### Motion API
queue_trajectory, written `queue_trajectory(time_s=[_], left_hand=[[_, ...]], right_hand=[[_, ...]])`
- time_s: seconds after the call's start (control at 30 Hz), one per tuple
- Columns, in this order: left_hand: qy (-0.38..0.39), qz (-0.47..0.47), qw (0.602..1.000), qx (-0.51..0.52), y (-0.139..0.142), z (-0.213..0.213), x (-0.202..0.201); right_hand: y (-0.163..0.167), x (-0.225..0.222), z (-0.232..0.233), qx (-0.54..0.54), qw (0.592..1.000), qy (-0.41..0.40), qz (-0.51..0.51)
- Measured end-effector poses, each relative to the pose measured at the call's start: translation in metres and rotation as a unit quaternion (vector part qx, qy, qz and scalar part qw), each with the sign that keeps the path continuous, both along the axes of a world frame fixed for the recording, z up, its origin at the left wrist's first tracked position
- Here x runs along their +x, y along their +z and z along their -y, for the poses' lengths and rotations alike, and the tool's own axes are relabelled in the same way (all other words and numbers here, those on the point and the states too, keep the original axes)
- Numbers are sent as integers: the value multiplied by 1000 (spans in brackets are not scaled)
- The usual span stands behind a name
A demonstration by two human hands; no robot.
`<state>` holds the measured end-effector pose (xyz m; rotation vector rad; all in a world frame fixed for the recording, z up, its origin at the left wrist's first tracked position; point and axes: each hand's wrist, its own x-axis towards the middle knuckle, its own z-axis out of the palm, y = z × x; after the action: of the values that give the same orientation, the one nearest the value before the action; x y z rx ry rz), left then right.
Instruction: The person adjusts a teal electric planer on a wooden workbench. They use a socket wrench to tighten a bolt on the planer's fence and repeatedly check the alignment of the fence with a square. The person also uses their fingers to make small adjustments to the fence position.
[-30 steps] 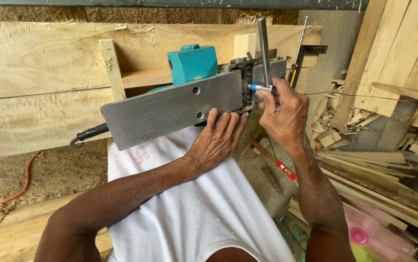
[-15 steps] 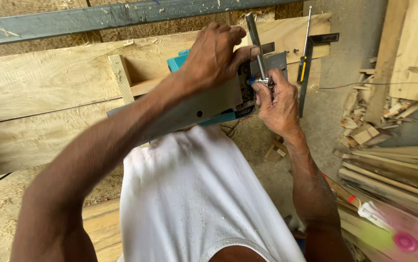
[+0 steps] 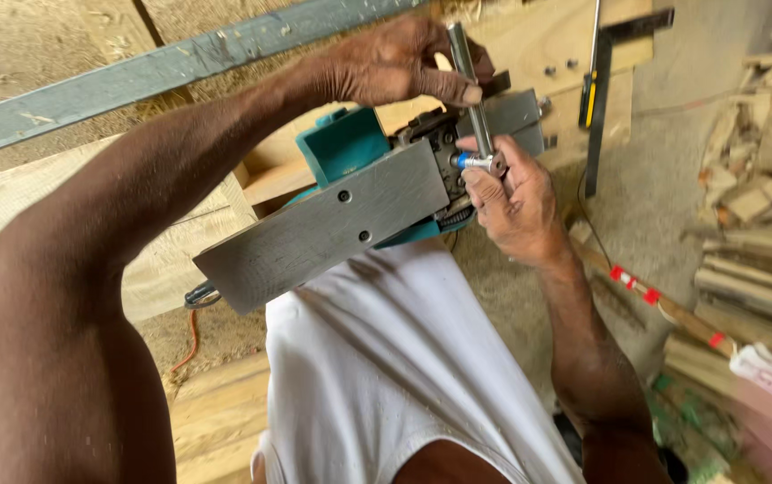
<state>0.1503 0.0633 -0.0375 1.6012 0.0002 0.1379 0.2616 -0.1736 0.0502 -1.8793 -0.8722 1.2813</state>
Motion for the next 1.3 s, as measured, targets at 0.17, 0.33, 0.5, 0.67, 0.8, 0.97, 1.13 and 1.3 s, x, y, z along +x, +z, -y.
queue_trajectory(time_s=[0.17,0.33,0.5,0.67,0.8,0.97,1.13,1.3], left_hand=[[-52,-5,993,-105,-8,1,8],[-20,70,978,-197,-12,30,9],[41,-104,991,-69,5,48,12],[147,-48,983,-96,20,65,10],[238,-24,968,-78,16,84,18],[179,-67,974,-119,7,82,19],[132,95,986,-31,-2,56,-17],[106,23,992,59,-4,58,-36]], right_hand=[[5,-6,4,-21,1000,8,-10],[10,-29,16,-52,992,-112,-21],[14,-46,17,-24,990,-126,52],[13,-69,12,-8,965,-261,-7],[10,-83,9,15,928,-364,-79],[6,-80,3,7,935,-352,-42],[26,-53,16,75,976,-149,139],[33,-17,23,50,937,76,336]])
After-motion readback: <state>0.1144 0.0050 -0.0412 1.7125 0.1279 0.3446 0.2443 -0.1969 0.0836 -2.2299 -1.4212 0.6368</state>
